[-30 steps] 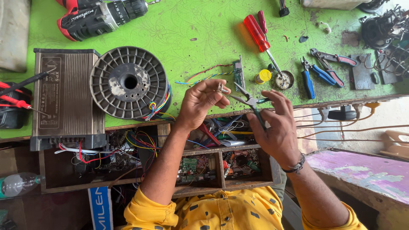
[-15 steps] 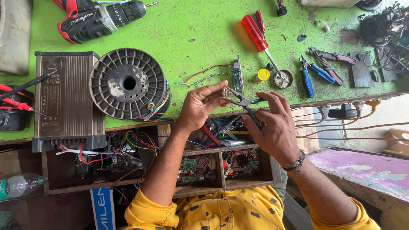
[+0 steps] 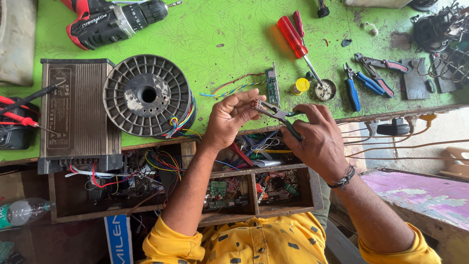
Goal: The person manipulates a small cylindrical electronic component, using pliers to adjust its terminals. They then handle a bundle of multicolored wires, separating and preparing them for connection.
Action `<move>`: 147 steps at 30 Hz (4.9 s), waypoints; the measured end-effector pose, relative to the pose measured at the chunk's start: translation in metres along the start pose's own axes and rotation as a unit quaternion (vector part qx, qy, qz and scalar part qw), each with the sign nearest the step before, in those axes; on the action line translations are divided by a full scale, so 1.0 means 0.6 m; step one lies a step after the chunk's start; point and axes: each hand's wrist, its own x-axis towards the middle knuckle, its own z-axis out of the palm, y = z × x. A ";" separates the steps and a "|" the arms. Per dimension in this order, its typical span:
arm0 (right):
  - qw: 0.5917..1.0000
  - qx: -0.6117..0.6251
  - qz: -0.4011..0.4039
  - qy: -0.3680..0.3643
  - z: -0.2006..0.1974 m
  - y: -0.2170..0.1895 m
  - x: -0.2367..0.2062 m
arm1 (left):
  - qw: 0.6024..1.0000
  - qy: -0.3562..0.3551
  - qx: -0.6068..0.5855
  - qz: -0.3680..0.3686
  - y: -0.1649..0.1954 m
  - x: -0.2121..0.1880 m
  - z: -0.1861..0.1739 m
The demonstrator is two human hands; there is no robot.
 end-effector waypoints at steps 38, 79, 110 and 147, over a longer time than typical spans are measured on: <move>0.998 0.064 0.014 -0.025 0.019 0.005 0.005 | 0.999 0.018 0.049 -0.010 0.002 -0.001 -0.003; 0.805 0.544 0.236 0.011 0.112 -0.008 0.039 | 0.927 0.081 0.333 0.149 0.001 -0.009 0.035; 0.782 0.577 0.234 0.007 0.122 -0.005 0.038 | 0.925 0.078 0.346 0.136 0.014 -0.006 0.039; 0.777 0.584 0.229 0.055 0.071 0.000 -0.001 | 0.963 0.049 0.237 0.117 0.007 -0.003 0.017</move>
